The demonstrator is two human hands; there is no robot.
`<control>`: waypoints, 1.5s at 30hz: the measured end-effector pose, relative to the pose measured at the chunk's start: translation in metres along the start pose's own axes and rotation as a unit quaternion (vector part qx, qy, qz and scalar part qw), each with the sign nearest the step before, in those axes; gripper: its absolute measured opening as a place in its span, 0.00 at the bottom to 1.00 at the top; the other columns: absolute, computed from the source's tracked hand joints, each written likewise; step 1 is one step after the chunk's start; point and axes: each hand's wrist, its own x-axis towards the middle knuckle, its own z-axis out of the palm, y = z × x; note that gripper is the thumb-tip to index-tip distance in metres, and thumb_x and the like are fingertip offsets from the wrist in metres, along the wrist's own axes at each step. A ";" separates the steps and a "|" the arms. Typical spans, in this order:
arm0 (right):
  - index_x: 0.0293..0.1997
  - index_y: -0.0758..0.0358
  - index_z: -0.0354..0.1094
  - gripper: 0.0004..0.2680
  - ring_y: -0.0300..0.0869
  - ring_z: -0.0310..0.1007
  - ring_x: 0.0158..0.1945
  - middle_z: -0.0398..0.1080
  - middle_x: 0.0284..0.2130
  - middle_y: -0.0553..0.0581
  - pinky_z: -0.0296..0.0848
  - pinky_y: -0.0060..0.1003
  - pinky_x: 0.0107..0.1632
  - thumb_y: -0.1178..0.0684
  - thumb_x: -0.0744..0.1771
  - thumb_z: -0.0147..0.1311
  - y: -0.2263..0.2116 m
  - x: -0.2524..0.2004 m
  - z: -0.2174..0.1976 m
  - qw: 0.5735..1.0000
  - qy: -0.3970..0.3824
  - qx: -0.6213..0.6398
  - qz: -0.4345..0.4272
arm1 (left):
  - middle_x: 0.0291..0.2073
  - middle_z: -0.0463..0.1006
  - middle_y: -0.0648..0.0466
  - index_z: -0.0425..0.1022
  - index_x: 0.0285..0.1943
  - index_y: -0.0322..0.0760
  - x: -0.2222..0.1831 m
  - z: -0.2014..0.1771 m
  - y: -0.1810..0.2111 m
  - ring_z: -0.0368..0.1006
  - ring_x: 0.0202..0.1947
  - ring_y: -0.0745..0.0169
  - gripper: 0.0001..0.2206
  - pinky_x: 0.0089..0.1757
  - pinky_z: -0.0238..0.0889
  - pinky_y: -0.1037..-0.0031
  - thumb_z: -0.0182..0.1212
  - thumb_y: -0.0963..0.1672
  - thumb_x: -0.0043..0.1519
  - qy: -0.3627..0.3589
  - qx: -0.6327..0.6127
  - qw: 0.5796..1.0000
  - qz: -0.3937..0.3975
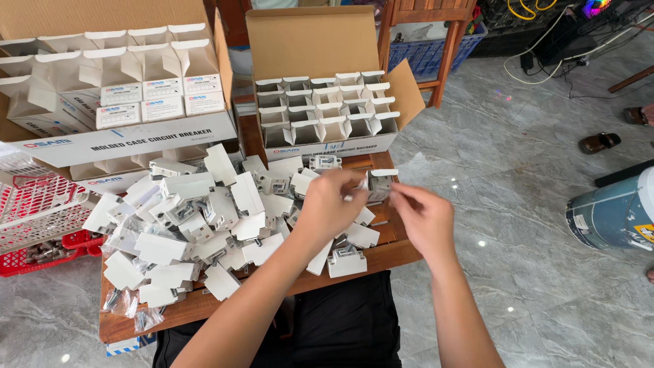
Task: The person sorts molded case circuit breakers by picking them up from a pile on a table, checking their sides, and placing them into cardboard boxes. They also handle small plastic components and place them into the boxes alongside the breakers.
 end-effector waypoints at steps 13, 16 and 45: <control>0.43 0.46 0.86 0.05 0.44 0.83 0.34 0.84 0.33 0.46 0.82 0.40 0.38 0.55 0.68 0.67 0.009 0.034 0.035 0.975 -0.038 -0.207 -0.067 | 0.38 0.90 0.47 0.90 0.57 0.40 0.048 0.033 -0.047 0.88 0.38 0.55 0.13 0.40 0.83 0.69 0.66 0.41 0.67 -0.048 0.045 0.997 -0.041; 0.44 0.48 0.86 0.04 0.47 0.85 0.38 0.84 0.35 0.47 0.84 0.46 0.43 0.54 0.69 0.65 -0.014 0.039 0.027 0.967 -0.077 -0.235 -0.065 | 0.38 0.90 0.47 0.90 0.58 0.39 0.046 0.028 -0.042 0.88 0.37 0.56 0.13 0.40 0.83 0.70 0.66 0.40 0.67 -0.061 0.031 0.996 -0.050; 0.47 0.57 0.86 0.05 0.50 0.88 0.49 0.85 0.47 0.57 0.88 0.37 0.43 0.57 0.68 0.72 0.022 0.049 -0.004 0.989 -0.080 0.005 -0.127 | 0.50 0.82 0.39 0.75 0.57 0.33 0.018 0.017 0.002 0.88 0.50 0.40 0.14 0.51 0.84 0.52 0.69 0.42 0.63 -0.096 0.095 0.990 -0.037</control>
